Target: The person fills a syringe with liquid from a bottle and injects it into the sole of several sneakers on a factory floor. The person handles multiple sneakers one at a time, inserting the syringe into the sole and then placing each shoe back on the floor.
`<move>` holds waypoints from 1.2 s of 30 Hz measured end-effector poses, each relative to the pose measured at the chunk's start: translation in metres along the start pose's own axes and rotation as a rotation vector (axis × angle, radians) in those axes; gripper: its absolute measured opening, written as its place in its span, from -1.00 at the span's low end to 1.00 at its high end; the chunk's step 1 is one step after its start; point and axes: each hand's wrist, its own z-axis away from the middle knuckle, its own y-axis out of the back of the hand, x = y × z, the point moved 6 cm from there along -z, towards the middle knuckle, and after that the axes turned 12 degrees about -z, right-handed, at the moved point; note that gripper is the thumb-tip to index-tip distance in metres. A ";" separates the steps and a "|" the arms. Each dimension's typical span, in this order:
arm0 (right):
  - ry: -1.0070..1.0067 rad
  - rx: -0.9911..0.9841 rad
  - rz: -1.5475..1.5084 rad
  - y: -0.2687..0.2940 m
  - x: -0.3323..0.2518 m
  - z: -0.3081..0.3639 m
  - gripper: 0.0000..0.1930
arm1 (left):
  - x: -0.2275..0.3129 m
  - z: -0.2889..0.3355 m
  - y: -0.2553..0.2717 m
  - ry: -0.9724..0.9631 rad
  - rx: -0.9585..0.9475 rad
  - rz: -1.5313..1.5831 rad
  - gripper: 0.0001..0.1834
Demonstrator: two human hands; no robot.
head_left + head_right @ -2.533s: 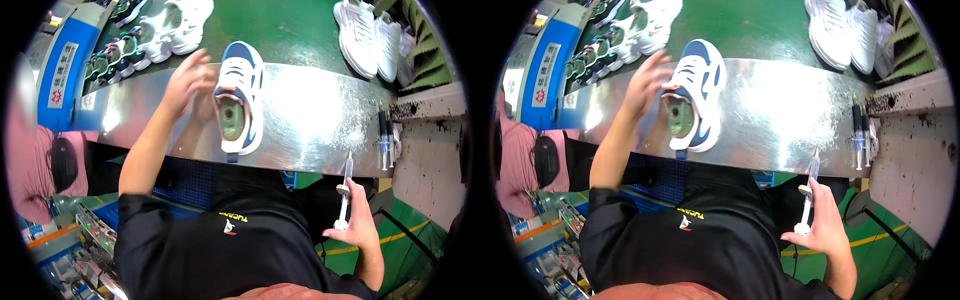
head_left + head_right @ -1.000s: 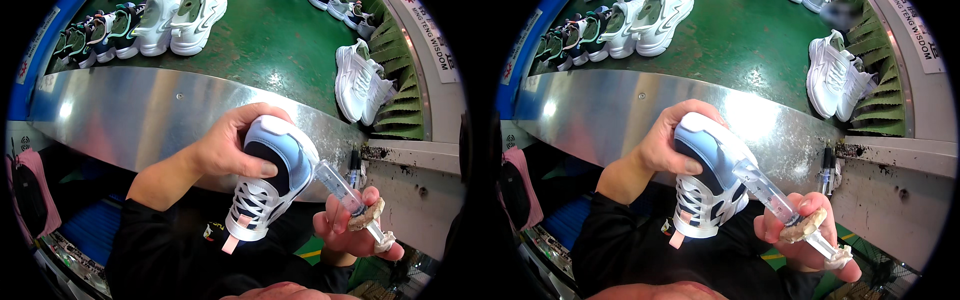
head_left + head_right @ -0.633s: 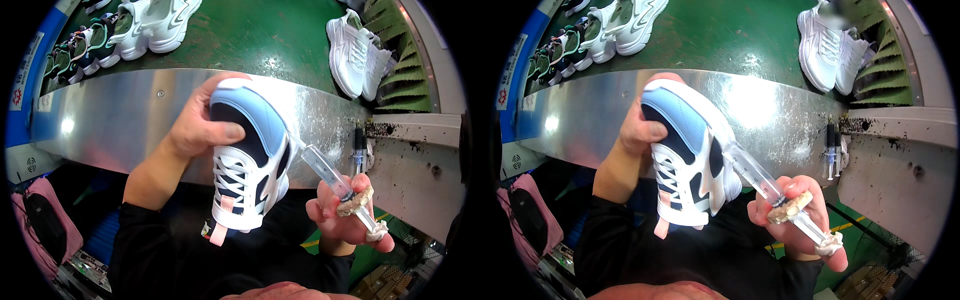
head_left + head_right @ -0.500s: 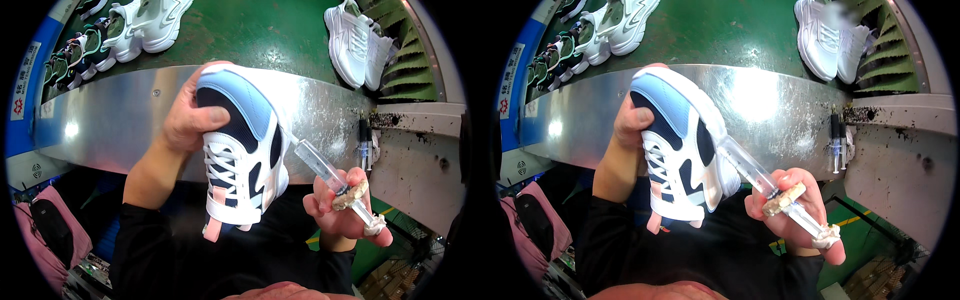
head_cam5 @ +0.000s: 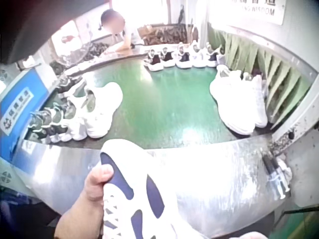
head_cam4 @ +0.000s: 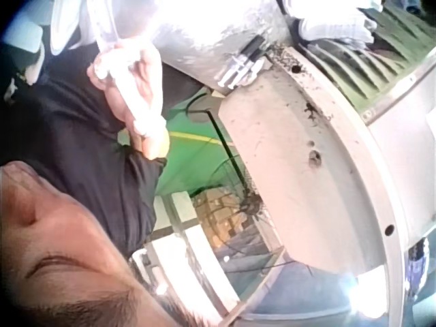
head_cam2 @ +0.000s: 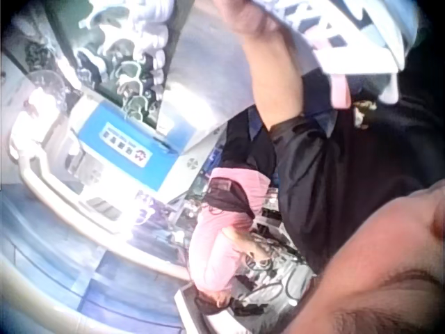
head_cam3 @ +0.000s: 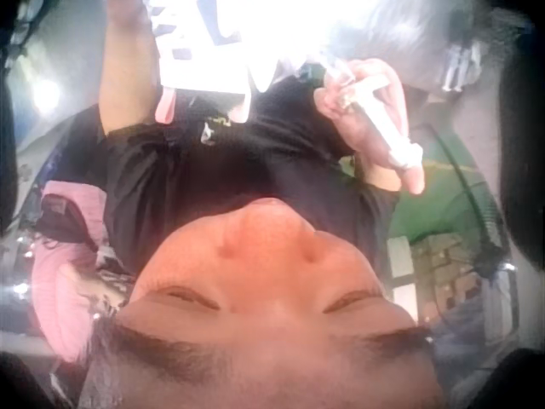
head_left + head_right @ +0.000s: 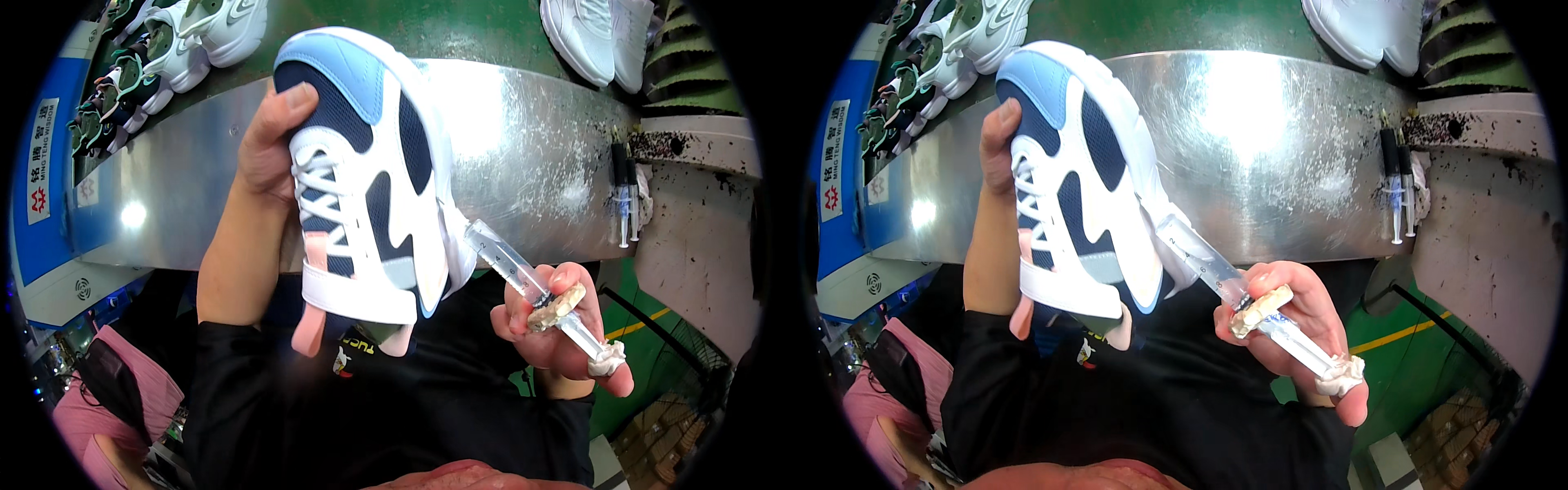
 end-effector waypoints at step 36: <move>0.002 -0.087 -0.012 0.026 0.034 0.042 0.20 | 0.023 0.170 0.061 0.271 0.637 -0.714 -0.49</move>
